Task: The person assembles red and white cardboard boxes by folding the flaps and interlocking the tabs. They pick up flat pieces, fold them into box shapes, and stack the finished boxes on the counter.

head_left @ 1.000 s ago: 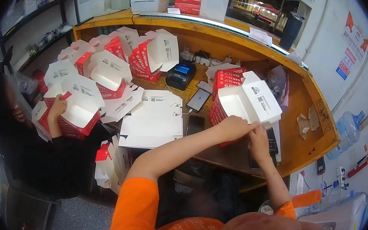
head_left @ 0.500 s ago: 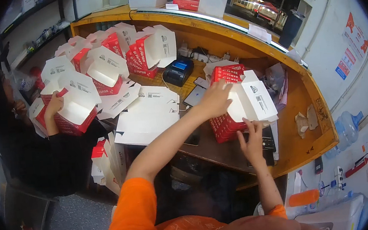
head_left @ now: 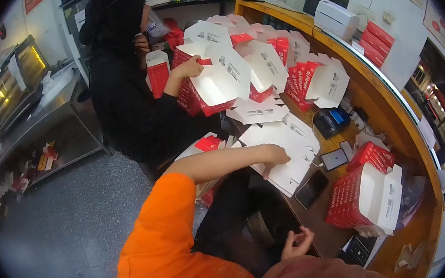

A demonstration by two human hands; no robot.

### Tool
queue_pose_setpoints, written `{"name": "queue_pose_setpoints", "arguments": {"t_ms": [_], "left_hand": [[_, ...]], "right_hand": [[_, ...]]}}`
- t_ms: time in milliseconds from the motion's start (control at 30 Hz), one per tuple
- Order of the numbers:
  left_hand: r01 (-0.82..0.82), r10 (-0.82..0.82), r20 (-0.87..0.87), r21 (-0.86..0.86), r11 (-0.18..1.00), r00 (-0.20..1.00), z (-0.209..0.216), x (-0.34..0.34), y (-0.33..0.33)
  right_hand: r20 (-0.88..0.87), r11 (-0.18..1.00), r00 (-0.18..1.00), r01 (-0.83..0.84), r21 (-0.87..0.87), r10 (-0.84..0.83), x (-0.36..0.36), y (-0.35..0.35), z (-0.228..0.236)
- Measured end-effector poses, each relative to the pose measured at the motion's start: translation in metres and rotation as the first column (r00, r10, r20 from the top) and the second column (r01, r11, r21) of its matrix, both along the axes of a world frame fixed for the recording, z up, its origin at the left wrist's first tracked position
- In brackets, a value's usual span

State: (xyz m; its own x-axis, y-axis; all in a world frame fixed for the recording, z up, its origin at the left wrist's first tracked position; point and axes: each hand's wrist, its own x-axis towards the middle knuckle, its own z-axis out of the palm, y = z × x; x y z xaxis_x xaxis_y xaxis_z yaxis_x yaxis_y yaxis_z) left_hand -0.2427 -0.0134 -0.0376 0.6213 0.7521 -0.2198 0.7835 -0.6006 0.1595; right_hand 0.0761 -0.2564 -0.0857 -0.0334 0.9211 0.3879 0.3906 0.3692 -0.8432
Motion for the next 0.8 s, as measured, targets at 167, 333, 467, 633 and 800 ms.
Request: {"name": "queue_pose_setpoints", "arguments": {"t_ms": [167, 333, 467, 633, 800], "left_hand": [[0.094, -0.055, 0.145, -0.276, 0.956, 0.988, -0.005, -0.036, 0.018], [-0.185, 0.049, 0.481, 0.24, 0.953, 0.876, 0.071, -0.049, 0.007], [-0.71, 0.073, 0.82, 0.443, 0.548, 0.568, 0.172, -0.042, -0.038], [-0.088, -0.087, 0.684, 0.216, 0.972, 0.724, 0.212, 0.026, -0.178], [0.451, 0.067, 0.646, -0.599, 0.662, 0.76, 0.089, 0.12, -0.277]], "right_hand": [[-0.019, 0.973, 0.977, -0.212, -0.093, 0.211, -0.036, -0.019, 0.018], [-0.039, 0.962, 0.973, -0.232, -0.145, 0.229, -0.036, -0.033, 0.004], [-0.179, 0.899, 0.962, -0.26, -0.352, 0.208, -0.034, -0.047, 0.001], [-0.53, 0.72, 0.812, -0.517, -0.463, 0.243, -0.013, -0.058, 0.037], [-0.806, 0.335, 0.558, -0.735, -0.59, -0.196, 0.049, -0.097, 0.058]]}}
